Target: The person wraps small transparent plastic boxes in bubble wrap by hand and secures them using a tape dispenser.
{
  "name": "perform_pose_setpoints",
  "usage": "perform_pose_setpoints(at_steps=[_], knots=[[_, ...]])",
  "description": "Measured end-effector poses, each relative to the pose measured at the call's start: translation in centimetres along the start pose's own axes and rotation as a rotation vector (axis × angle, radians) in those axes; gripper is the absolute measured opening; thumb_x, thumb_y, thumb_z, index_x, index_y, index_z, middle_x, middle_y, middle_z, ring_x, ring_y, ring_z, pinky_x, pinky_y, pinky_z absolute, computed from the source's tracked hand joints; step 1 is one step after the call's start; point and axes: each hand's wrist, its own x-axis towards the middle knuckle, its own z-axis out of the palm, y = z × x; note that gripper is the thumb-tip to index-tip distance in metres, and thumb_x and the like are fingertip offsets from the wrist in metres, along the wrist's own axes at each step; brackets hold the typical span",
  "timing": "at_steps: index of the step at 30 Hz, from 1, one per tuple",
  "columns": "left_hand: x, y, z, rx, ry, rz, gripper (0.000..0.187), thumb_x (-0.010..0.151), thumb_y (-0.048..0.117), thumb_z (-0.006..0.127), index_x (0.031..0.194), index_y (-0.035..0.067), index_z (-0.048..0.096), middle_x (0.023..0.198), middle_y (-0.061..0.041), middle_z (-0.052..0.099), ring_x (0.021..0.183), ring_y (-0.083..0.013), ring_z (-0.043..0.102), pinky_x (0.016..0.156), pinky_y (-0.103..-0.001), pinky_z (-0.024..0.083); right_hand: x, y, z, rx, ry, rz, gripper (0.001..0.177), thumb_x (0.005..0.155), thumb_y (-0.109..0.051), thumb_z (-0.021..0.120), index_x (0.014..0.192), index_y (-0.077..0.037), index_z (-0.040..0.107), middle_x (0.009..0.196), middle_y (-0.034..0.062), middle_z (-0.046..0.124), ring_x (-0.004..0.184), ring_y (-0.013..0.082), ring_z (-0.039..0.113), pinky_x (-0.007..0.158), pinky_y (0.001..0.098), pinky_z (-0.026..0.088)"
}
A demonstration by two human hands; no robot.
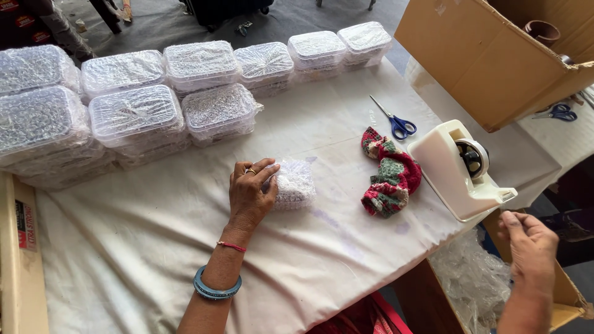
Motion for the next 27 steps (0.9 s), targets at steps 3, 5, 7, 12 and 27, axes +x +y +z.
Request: perform_pose_setpoints(at_steps=[3, 5, 7, 12, 27], knots=[[0.1, 0.0, 0.1, -0.002, -0.005, 0.007, 0.025, 0.086, 0.016, 0.074, 0.111, 0.019, 0.079, 0.125, 0.008, 0.074, 0.112, -0.0221, 0.054, 0.101, -0.036, 0.044, -0.1, 0.8, 0.8, 0.198, 0.007, 0.073, 0.011, 0.105, -0.013, 0.073, 0.108, -0.003, 0.070, 0.094, 0.0021, 0.070, 0.080, 0.0079, 0.065, 0.067, 0.0231, 0.054], [0.2, 0.1, 0.0, -0.002, -0.007, -0.002, 0.025, 0.086, 0.016, 0.074, 0.110, 0.018, 0.079, 0.125, 0.007, 0.074, 0.111, -0.0225, 0.054, 0.101, -0.036, 0.044, -0.4, 0.5, 1.2, 0.276, -0.001, 0.096, 0.011, 0.105, -0.014, 0.073, 0.106, -0.004, 0.070, 0.093, 0.0016, 0.070, 0.080, 0.0081, 0.066, 0.065, 0.0233, 0.054], [0.1, 0.1, -0.1, -0.014, -0.007, -0.011, 0.025, 0.086, 0.016, 0.074, 0.111, 0.019, 0.079, 0.125, 0.007, 0.074, 0.112, -0.0222, 0.055, 0.100, -0.037, 0.044, -0.9, 0.0, 1.5, 0.162, 0.060, 0.057, 0.011, 0.107, -0.015, 0.073, 0.107, -0.004, 0.070, 0.093, 0.0013, 0.069, 0.077, 0.0072, 0.063, 0.062, 0.0232, 0.053], [0.1, 0.0, 0.0, -0.034, 0.018, 0.008, 0.025, 0.085, 0.016, 0.074, 0.110, 0.018, 0.079, 0.124, 0.007, 0.074, 0.113, -0.0231, 0.055, 0.101, -0.038, 0.044, -1.3, -0.9, 2.1, -0.129, 0.122, -0.118, 0.017, 0.110, -0.012, 0.073, 0.102, 0.002, 0.070, 0.091, 0.0028, 0.069, 0.075, 0.0075, 0.059, 0.062, 0.0222, 0.048], [0.0, -0.2, 0.5, -0.051, 0.066, 0.019, 0.021, 0.085, 0.017, 0.074, 0.106, 0.018, 0.080, 0.120, 0.007, 0.074, 0.109, -0.0202, 0.055, 0.103, -0.040, 0.044, 0.1, 0.5, 1.9, 0.087, -0.049, -0.351, 0.015, 0.113, -0.011, 0.068, 0.108, 0.004, 0.066, 0.092, 0.0027, 0.069, 0.083, 0.0086, 0.062, 0.079, 0.0216, 0.051]])
